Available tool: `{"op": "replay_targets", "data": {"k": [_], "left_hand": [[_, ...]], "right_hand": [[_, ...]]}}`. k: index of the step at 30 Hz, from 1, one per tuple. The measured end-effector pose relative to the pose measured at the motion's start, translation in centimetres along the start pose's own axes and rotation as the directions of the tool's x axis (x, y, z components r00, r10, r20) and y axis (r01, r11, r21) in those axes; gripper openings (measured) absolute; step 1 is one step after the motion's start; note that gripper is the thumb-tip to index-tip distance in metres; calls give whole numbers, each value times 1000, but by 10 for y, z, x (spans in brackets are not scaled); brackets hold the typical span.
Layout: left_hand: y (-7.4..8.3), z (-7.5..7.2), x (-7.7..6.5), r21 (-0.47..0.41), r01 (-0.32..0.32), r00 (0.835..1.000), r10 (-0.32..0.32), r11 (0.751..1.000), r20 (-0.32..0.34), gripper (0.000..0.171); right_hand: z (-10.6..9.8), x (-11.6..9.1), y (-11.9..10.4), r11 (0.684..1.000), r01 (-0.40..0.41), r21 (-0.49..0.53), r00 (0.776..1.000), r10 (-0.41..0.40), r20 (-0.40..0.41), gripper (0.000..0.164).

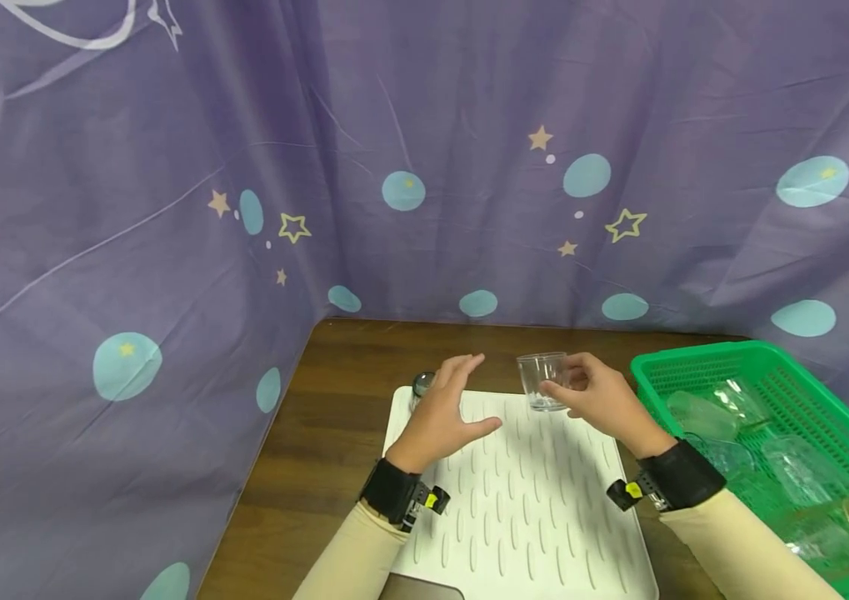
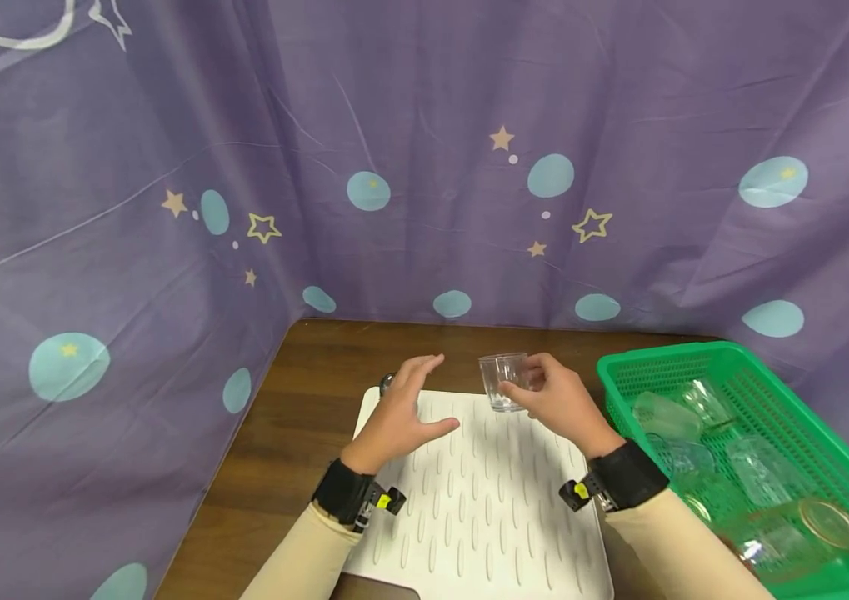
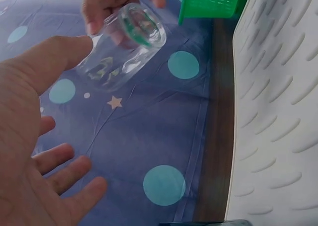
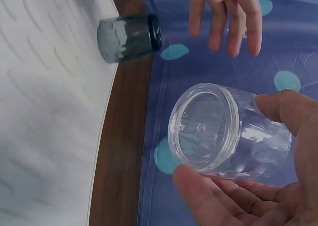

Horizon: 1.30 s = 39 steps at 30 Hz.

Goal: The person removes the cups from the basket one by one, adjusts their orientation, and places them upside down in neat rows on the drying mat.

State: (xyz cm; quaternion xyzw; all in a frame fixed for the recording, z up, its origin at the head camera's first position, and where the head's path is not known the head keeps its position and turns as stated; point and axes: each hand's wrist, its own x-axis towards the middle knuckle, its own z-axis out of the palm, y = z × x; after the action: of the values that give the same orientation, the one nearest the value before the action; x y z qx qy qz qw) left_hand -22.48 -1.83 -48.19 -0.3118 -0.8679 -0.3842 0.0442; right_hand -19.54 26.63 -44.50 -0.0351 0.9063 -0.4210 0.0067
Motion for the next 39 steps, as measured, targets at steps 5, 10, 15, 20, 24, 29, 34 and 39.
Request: {"op": "replay_targets", "data": {"k": [5, 10, 15, 20, 24, 29, 34, 39], "left_hand": [[-1, 5, -2, -23, -5, 1000, 6, 1000, 8, 92], [0, 9, 0, 1, -59, 998, 59, 998, 29, 95], [1, 10, 0, 29, -80, 996, 79, 996, 29, 97], [1, 10, -1, 38, -85, 996, 85, 996, 16, 96], [2, 10, -3, 68, -88, 996, 88, 994, 3, 93], [1, 12, -4, 81, -85, 996, 85, 993, -5, 91], [-2, 12, -5, 36, -39, 999, 40, 999, -20, 86], [-7, 14, -4, -78, 31, 999, -32, 996, -9, 82]], "right_hand": [[11, 2, -6, 999, -6, 41, 1000, 5, 14, 81], [22, 3, -11, 997, 20, 78, 1000, -22, 22, 82], [31, 3, -12, 980, 37, 196, 998, -47, 47, 94], [38, 2, -13, 966, 10, 257, 996, -33, 84, 94], [43, 1, -16, 959, -22, 281, 993, -11, 116, 98], [44, 1, -15, 966, -67, 251, 986, 25, 164, 99], [45, -4, -8, 988, 33, 151, 992, -51, 118, 97], [49, -6, 2, 964, 212, 158, 975, -221, 40, 81]]}}
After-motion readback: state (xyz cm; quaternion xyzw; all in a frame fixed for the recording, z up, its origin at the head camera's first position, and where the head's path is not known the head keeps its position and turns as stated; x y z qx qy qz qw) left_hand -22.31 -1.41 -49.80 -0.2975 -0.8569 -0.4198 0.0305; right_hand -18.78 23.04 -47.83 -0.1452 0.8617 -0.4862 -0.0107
